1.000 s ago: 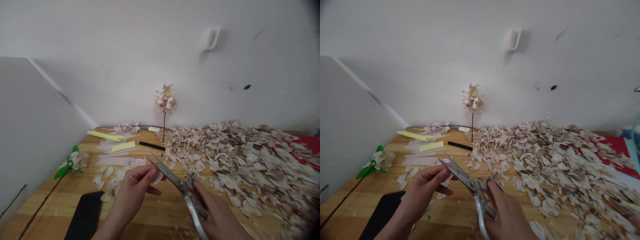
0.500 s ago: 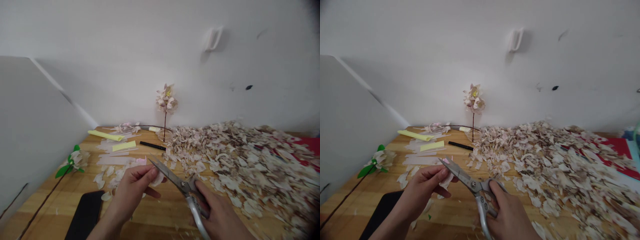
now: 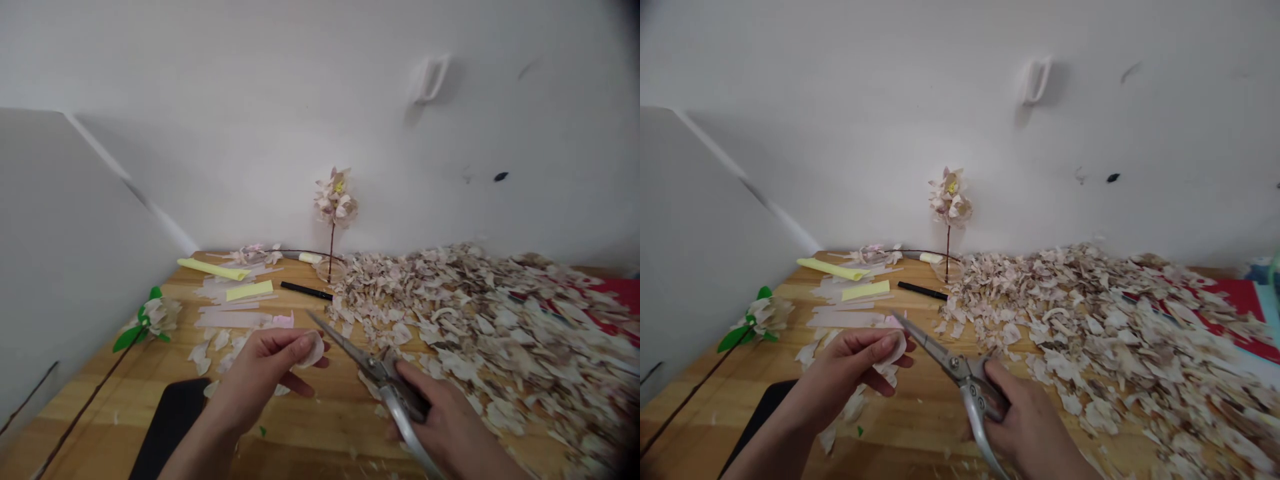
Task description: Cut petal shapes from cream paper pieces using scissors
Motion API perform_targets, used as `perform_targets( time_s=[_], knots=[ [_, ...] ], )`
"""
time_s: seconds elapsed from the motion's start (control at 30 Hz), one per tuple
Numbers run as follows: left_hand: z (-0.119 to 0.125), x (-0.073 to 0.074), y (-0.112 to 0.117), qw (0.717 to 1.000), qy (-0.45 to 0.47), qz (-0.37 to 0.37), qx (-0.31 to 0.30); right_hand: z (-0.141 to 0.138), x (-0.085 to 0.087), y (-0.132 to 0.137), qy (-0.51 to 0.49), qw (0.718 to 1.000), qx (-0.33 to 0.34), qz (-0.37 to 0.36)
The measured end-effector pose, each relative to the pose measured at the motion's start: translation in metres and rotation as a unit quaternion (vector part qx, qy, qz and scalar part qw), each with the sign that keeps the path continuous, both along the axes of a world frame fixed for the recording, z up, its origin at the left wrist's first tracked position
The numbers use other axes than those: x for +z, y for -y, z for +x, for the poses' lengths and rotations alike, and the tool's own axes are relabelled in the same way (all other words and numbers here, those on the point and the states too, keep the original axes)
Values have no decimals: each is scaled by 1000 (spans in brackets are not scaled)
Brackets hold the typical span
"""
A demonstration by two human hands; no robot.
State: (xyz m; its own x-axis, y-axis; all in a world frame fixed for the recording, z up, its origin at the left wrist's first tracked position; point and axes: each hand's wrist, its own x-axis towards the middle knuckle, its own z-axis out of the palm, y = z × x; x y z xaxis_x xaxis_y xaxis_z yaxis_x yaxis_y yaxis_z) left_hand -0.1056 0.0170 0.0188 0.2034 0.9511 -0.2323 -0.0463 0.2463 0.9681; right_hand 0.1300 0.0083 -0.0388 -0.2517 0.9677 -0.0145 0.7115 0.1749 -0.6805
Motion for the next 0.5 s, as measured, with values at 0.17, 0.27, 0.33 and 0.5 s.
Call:
perform_targets(
  time_s=[0.17, 0.27, 0.33, 0.5],
  knots=[
    [11, -3, 1, 999, 5, 2, 37, -7, 2, -2, -213, 974, -62, -50],
    [18, -7, 1, 999, 7, 4, 33, -10, 3, -3, -265, 958, -67, -89],
    [20, -9, 1, 999, 15, -10, 29, -12, 4, -2, -280, 952, -65, -102],
    [20, -10, 2, 998, 45, -43, 15, -11, 8, 4, -161, 984, -51, -48]
  ],
)
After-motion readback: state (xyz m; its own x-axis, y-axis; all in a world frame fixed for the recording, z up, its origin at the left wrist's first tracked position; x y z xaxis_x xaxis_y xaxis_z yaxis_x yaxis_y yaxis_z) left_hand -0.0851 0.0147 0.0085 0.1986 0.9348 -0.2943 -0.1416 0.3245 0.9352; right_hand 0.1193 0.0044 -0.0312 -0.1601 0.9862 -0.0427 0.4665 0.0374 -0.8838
